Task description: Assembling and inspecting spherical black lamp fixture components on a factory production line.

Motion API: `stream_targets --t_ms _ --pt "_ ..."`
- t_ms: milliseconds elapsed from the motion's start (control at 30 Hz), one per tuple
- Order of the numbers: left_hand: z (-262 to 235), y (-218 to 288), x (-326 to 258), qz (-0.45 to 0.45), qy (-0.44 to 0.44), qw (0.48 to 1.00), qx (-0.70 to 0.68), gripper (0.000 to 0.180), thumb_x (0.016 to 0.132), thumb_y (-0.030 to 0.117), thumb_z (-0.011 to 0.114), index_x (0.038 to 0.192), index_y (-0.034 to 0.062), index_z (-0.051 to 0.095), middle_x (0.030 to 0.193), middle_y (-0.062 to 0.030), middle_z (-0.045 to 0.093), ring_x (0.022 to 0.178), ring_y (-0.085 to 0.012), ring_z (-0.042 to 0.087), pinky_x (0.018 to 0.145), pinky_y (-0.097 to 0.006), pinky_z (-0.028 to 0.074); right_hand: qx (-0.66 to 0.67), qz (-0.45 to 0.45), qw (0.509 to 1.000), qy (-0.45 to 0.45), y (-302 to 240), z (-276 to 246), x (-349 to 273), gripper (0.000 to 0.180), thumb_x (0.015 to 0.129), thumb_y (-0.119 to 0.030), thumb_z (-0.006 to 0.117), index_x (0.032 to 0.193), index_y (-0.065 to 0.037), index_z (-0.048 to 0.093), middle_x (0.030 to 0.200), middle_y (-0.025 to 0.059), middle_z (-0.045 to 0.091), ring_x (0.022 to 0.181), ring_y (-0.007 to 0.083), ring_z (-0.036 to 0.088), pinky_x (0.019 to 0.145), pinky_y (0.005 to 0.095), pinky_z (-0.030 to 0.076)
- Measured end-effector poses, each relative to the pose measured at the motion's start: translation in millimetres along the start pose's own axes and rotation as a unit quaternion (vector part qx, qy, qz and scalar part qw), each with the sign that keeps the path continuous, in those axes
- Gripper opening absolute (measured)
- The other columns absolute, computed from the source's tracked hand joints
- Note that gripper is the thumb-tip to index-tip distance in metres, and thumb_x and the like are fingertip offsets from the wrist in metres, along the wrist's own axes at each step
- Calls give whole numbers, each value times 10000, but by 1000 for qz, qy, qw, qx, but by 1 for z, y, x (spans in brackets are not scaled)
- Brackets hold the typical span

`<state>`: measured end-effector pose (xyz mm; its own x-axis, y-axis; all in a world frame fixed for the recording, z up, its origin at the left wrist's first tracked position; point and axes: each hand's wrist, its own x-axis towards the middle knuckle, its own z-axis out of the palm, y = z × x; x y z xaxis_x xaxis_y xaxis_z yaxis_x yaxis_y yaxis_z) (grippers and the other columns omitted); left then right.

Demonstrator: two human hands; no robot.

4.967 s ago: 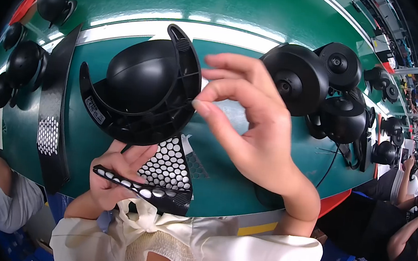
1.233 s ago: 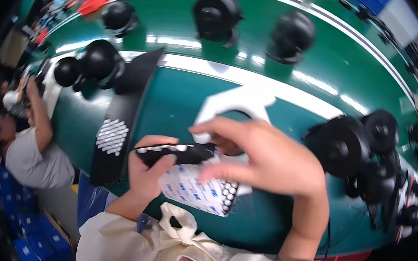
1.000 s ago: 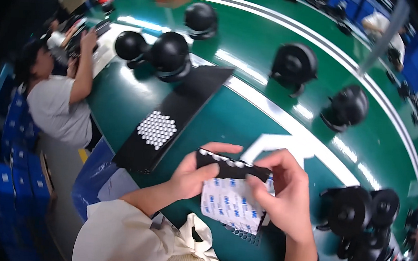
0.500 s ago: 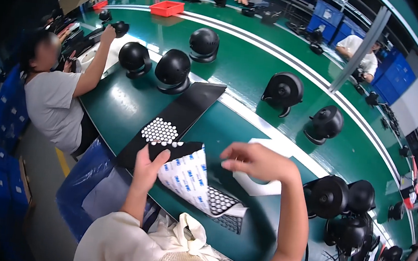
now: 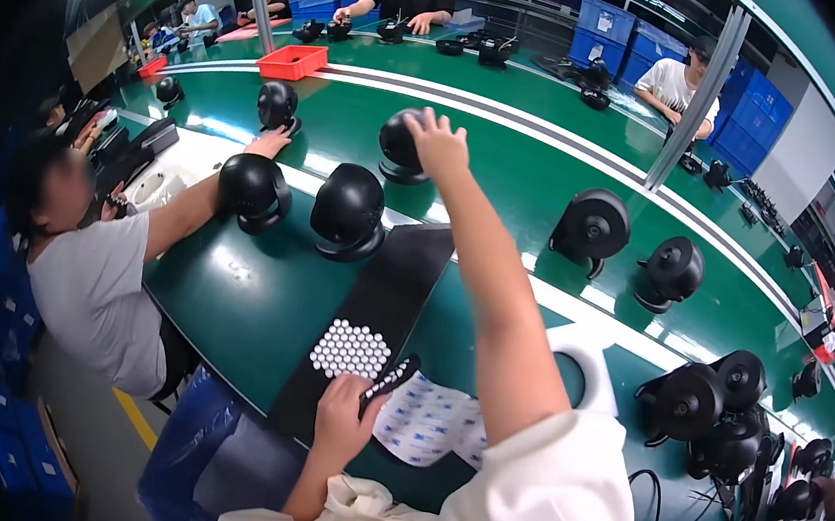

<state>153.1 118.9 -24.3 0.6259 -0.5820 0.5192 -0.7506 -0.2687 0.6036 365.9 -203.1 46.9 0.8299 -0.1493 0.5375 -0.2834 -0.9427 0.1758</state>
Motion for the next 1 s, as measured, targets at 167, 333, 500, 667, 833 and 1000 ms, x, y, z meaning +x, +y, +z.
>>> stream_targets --t_ms 167,333,500,667,833,1000 --pt "-6 -4 0 -9 -3 1000 2 187 702 111 653 767 -1 517 738 -123 540 723 -278 525 633 -341 436 -102 -31 989 -105 -36 16 29 746 779 -192 550 1329 -431 106 1418 46 101 1276 361 145 862 675 265" --pt "-9 -6 4 -18 0 1000 -4 185 675 71 659 769 2 516 754 -114 553 734 -274 535 631 -341 441 -37 -31 995 -89 -34 11 26 785 568 -171 748 1226 -304 339 1307 80 253 1213 407 211 827 638 350" --pt "-5 -5 6 -7 2 1000 -18 178 683 82 655 763 4 516 759 -116 555 734 -277 537 633 -341 438 278 91 953 80 44 -13 -25 863 466 -299 811 1162 -50 366 1083 178 417 1049 339 389 894 384 367" --pt "-9 -3 4 71 52 989 -122 187 658 1 637 790 -13 505 854 -139 588 794 -312 567 694 -368 458 662 160 732 -19 86 -92 -123 861 588 -225 778 1217 -12 229 1102 146 411 1038 214 439 880 316 396" --pt "-9 11 -13 -14 111 876 -469 254 801 156 573 852 -8 386 865 -246 578 761 -234 570 708 -318 450 742 190 643 -7 84 -171 -238 928 532 -292 801 1245 -76 249 1133 72 398 1050 180 427 885 295 369" --pt "-4 74 19 -243 53 718 -650 330 812 44 526 1104 -7 380 984 -84 499 900 -182 523 829 -314 422 669 270 692 -29 107 -193 -334 916 520 -312 794 1222 -76 255 1123 62 408 1062 174 413 928 306 316"
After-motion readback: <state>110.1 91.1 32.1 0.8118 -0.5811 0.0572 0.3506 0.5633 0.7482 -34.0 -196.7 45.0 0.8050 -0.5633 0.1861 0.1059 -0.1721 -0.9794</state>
